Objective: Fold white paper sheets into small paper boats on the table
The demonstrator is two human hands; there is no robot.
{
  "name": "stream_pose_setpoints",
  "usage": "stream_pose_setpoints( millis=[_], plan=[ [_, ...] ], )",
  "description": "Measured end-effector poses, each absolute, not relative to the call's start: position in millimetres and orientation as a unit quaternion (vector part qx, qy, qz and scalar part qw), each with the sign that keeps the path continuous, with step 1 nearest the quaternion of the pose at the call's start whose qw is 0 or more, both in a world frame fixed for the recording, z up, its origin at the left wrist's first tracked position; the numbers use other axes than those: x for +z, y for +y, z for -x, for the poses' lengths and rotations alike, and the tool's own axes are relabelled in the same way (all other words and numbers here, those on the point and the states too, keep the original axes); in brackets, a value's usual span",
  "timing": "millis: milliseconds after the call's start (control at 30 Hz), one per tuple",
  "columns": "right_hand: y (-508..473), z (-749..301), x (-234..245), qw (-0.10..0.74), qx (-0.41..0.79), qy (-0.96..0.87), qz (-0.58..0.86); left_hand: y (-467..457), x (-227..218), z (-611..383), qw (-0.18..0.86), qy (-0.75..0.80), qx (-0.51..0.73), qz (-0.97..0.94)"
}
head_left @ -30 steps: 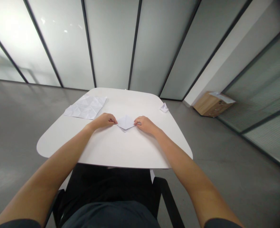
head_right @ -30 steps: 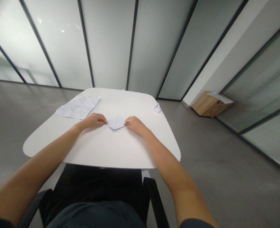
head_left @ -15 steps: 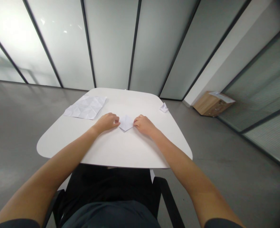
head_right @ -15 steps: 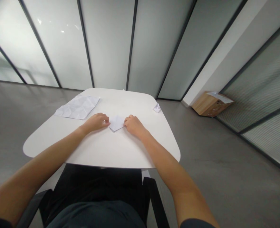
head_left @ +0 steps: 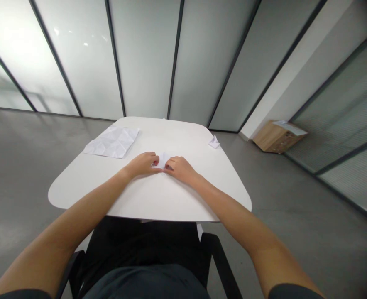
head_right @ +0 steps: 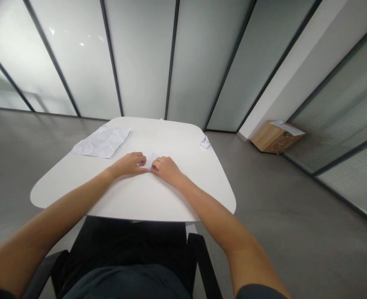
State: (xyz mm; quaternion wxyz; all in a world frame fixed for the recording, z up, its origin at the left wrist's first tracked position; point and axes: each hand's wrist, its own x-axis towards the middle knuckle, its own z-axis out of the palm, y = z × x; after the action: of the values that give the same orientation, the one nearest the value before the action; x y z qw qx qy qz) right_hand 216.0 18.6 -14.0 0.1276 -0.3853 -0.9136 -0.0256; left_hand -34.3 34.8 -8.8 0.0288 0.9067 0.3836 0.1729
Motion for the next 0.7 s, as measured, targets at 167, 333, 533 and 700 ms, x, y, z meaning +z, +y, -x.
stream_pose_setpoints(
  millis=[167,333,533,700],
  plan=[
    [27,-223,-19,0.169,0.011,-0.898,0.406,38,-9,37,0.057,0.391,0.176,-0.902],
    [38,-241,-19,0.191,0.056,-0.879,0.434,48,-13,47,0.092,0.376,0.185,-0.903],
    [45,-254,-21,0.211,0.107,-0.870,0.432,53,-14,55,0.150,0.369,0.198,-0.896],
    [49,-256,-23,0.204,0.094,-0.889,0.400,54,-16,58,0.180,0.366,0.212,-0.888]
  ],
)
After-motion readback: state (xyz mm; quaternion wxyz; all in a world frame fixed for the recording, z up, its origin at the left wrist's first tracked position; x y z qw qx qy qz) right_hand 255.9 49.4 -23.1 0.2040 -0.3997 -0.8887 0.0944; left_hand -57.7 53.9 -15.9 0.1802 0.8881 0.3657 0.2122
